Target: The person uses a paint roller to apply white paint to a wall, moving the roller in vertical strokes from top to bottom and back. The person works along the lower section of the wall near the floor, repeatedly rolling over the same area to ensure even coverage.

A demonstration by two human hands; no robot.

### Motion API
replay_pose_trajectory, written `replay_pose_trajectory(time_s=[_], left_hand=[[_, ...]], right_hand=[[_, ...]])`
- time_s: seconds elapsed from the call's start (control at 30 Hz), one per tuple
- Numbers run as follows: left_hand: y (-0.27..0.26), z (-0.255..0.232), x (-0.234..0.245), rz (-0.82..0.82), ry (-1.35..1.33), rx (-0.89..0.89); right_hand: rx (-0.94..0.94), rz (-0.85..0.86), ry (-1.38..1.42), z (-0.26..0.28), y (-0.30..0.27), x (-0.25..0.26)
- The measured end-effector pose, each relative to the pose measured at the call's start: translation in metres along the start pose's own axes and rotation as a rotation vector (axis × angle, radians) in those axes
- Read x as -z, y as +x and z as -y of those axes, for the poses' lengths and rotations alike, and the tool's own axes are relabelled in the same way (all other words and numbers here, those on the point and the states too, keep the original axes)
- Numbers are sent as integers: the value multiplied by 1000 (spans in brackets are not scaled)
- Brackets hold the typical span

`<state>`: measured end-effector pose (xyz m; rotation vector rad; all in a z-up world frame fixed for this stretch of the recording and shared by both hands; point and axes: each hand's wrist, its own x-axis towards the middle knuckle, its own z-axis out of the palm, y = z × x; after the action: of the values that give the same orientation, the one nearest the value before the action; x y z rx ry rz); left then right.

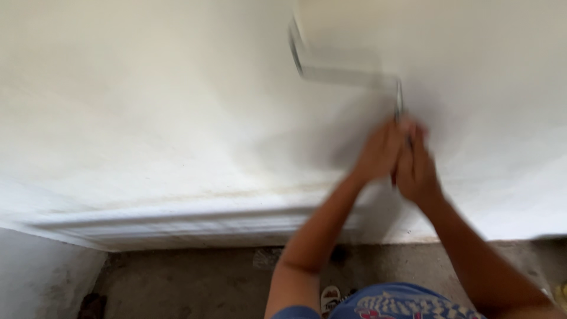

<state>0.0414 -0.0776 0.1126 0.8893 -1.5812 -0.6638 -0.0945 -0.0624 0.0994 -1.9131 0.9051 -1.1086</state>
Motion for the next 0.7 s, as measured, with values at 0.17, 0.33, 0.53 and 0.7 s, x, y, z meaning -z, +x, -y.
replay_pose_trajectory(time_s=[0.17,0.33,0.53,0.7], left_hand=[[29,-15,17,-58,-145,-62],[-86,66,-46,-22,8,167],[-218,98,-135,185,-393,569],[-183,73,-148,526,-271,444]], right_hand=[[113,-33,40,18,53,9],[-167,-44,-31,-89,-65,-20],[-699,60,-85,-166,-224,-13],[-943,-36,-60,-165,-237,39]])
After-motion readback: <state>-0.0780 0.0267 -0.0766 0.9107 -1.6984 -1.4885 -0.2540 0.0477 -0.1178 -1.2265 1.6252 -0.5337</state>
